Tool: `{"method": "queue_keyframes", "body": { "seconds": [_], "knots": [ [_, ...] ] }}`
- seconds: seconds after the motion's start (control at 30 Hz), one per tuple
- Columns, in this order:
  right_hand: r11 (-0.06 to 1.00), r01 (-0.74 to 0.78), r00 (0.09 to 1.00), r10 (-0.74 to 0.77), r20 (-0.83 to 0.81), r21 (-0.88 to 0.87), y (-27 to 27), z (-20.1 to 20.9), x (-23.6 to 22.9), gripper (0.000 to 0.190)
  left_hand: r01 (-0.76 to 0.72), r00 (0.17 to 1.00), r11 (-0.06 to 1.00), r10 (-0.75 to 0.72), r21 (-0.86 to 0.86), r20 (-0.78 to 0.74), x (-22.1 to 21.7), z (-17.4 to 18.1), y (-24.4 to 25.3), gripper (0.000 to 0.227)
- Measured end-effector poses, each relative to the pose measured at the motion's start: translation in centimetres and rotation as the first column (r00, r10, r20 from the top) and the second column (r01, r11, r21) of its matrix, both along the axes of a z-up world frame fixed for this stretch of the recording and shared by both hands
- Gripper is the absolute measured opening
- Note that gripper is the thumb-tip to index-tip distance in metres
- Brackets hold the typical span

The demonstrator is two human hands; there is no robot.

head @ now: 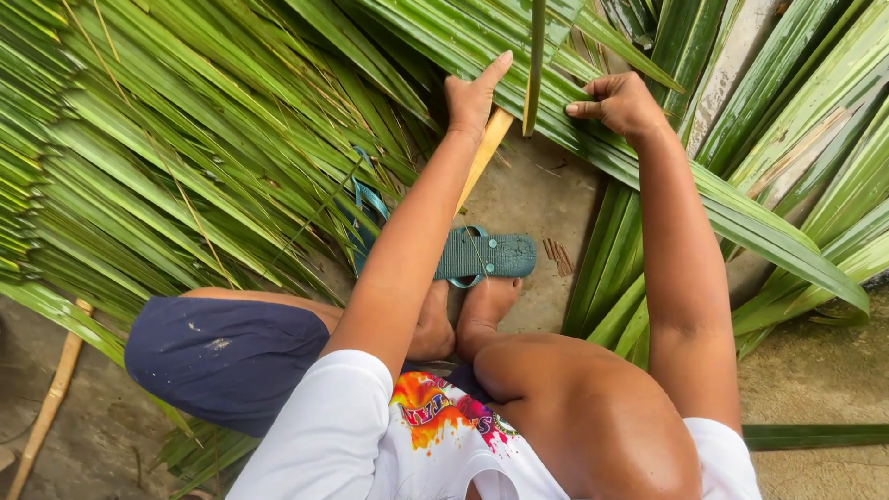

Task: Weaving palm leaves over a wooden stick to create a thatched panel.

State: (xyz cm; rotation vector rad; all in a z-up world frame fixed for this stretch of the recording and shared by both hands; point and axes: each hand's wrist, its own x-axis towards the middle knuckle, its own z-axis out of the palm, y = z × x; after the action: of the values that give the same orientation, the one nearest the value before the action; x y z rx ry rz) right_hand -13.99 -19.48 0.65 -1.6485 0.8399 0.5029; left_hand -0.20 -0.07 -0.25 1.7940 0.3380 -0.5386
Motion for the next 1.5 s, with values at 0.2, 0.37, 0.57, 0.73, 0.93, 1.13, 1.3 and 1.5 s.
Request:
{"method": "queue_keyframes", "body": {
  "seconds": [0.2, 0.37, 0.57, 0.73, 0.93, 1.13, 1.3, 1.5],
  "knots": [
    [0.996, -0.041, 0.999, 0.044, 0.031, -0.084, -0.2, -1.4, -0.2, 0.035, 0.007, 0.994, 0.999, -0.012, 0.045, 0.105, -0.1, -0.3, 0.1, 0.052],
    [0.967, -0.001, 0.982, 0.049, 0.183, -0.253, 2.4, 2.2, 0.9, 0.030, -0.013, 0.991, 1.000, 0.010, 0.024, 0.132, -0.6, 0.6, -0.1, 0.049],
    [0.948, 0.115, 0.947, -0.013, 0.322, -0.297, 3.8, 0.9, 1.4, 0.020, -0.011, 0.987, 0.995, 0.026, -0.099, 0.159, -1.0, 0.8, -0.1, 0.035],
    [0.947, 0.049, 0.969, 0.031, 0.245, -0.316, 3.5, 0.5, 2.0, 0.024, 0.001, 0.995, 0.997, 0.006, -0.079, 0.098, -0.9, -0.1, 0.2, 0.037],
    [0.906, 0.120, 0.955, 0.006, 0.295, -0.407, 4.3, 2.1, 1.9, 0.013, -0.008, 0.993, 0.990, 0.024, -0.139, 0.116, -1.2, -0.5, -0.1, 0.033],
    [0.843, 0.117, 0.940, 0.076, 0.332, -0.525, 5.0, 1.3, 1.0, 0.032, -0.043, 0.990, 0.990, 0.060, -0.135, 0.128, -1.8, -2.0, 0.4, 0.034],
    [0.675, 0.284, 0.840, 0.167, 0.516, -0.681, 5.8, 4.5, 1.5, 0.027, -0.022, 0.972, 0.981, 0.066, -0.195, 0.224, -1.3, -3.6, -0.2, 0.033],
    [0.460, 0.406, 0.872, 0.064, 0.485, -0.790, 9.2, 3.3, 1.3, 0.032, -0.010, 0.971, 0.975, 0.063, -0.224, 0.231, -1.3, -1.4, -0.4, 0.035]
  ]
}}
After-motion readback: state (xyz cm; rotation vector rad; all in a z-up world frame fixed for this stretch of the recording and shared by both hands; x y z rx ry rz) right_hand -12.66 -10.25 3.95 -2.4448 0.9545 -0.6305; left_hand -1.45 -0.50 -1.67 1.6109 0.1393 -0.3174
